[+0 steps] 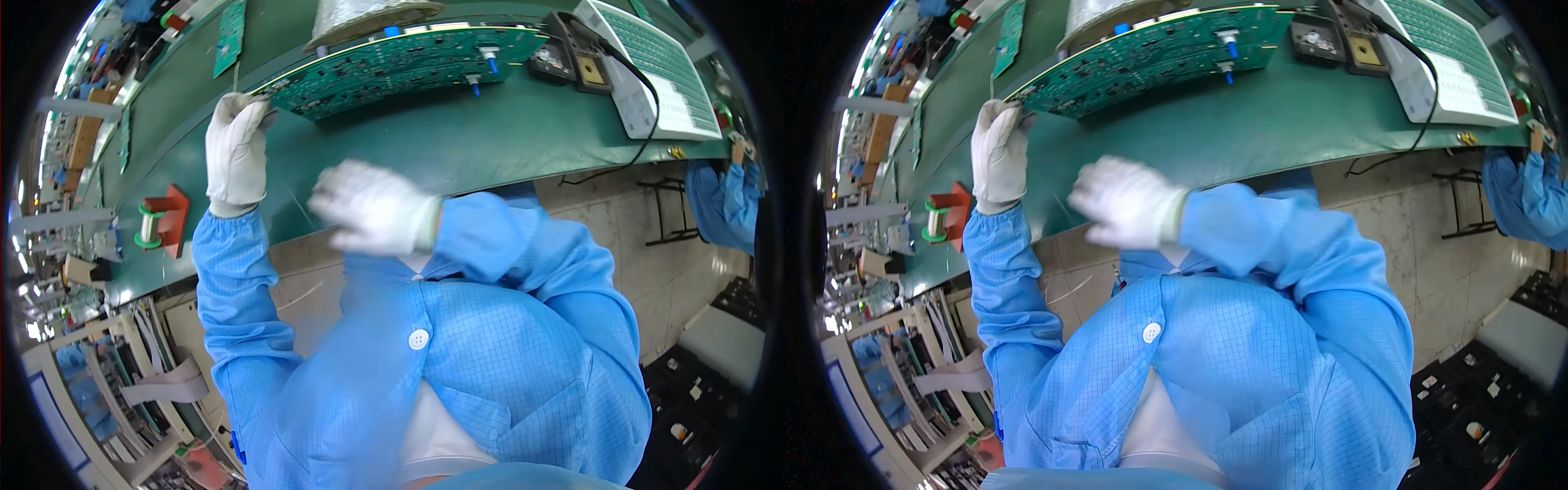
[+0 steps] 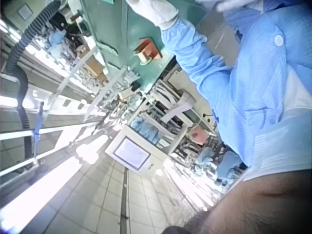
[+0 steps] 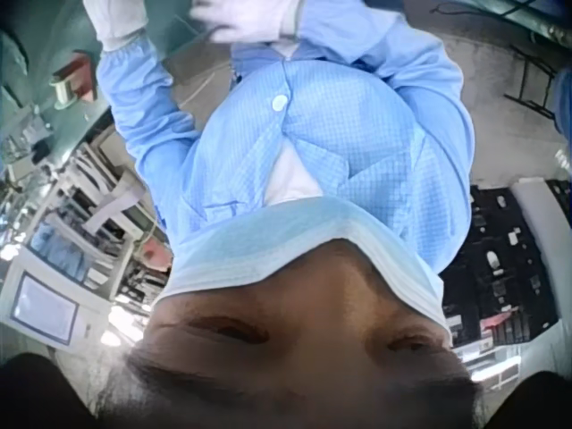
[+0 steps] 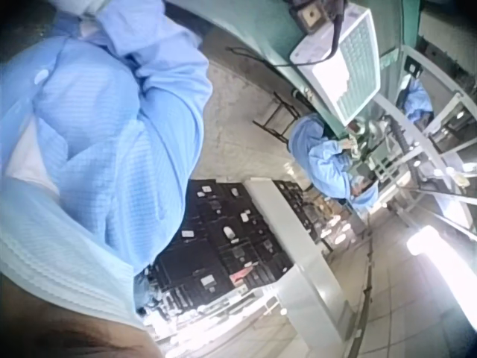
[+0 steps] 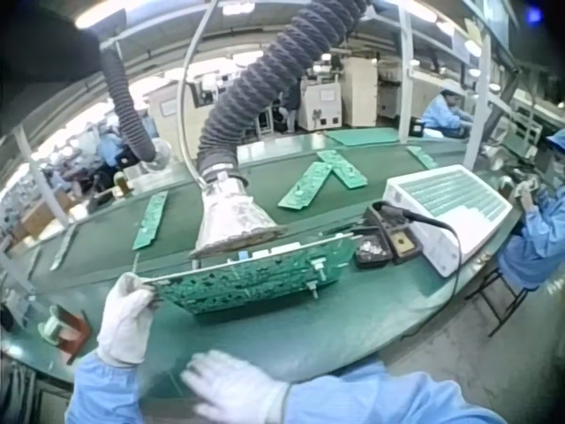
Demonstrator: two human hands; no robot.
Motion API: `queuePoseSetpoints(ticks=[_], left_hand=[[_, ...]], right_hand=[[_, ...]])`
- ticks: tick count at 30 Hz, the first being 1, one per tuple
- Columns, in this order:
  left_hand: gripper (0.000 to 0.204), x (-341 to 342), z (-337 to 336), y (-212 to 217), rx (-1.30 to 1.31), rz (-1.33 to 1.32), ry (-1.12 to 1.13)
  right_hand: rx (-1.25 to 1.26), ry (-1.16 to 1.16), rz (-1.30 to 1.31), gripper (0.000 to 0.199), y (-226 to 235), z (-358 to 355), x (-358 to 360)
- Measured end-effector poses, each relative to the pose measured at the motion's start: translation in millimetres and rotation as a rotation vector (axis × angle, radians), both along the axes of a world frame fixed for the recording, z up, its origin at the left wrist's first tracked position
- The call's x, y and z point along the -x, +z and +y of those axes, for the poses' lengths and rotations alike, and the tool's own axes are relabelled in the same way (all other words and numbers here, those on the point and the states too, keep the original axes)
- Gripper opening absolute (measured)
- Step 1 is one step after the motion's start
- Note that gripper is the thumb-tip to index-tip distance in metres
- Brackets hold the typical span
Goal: Soldering electronic components onto printed circuit boards at an industrial assembly station.
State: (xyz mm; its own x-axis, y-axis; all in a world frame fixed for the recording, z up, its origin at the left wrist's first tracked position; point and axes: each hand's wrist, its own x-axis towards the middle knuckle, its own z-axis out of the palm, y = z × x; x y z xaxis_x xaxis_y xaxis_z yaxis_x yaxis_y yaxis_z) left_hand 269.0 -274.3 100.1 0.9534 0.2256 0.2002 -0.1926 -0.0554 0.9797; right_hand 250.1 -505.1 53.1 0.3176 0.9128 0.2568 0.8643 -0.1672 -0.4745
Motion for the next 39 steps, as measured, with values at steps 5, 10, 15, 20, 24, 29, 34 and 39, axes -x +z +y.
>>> queuePoseSetpoints(ticks=[5, 10, 15, 20, 24, 29, 34, 39], left_hand=[[0.024, 3.9, -0.2, -7.4, 0.185, -0.079, 0.003], [0.022, -3.7, 0.0, -11.4, 0.25, -0.117, -0.026], [0.024, 1.2, -0.7, -11.5, 0.227, -0.111, 0.001], [0.026, -0.6, -14.6, -3.0, 0.159, -0.085, 0.067], [0.028, 3.8, -16.9, -1.0, 0.105, -0.054, 0.085], [0.018, 18.4, -22.7, -1.2, 0.065, -0.022, 0.195], [0.027, 50.3, -29.2, -5.1, -0.197, 0.033, 0.23], [0.036, 60.7, -36.4, -20.5, 0.058, -0.03, 0.216]], right_hand=[[0.059, -0.484, -0.188, 0.059, -1.3, -131.1, -48.0], [0.276, -1.066, -0.271, 0.061, -14.9, -234.9, -68.0], [0.317, -1.318, -0.273, 0.056, -7.7, -242.1, -90.4], [0.136, -1.054, -0.531, 0.05, -2.8, -220.7, -133.3], [0.37, -1.013, -0.396, 0.04, 13.0, -217.1, -147.7], [0.387, -0.984, -0.543, 0.046, 1.6, -227.7, -153.6], [0.098, -1.105, -0.244, 0.051, -12.7, -213.6, -110.8], [-0.005, -0.801, -0.24, 0.05, -34.4, -196.4, -106.1]])
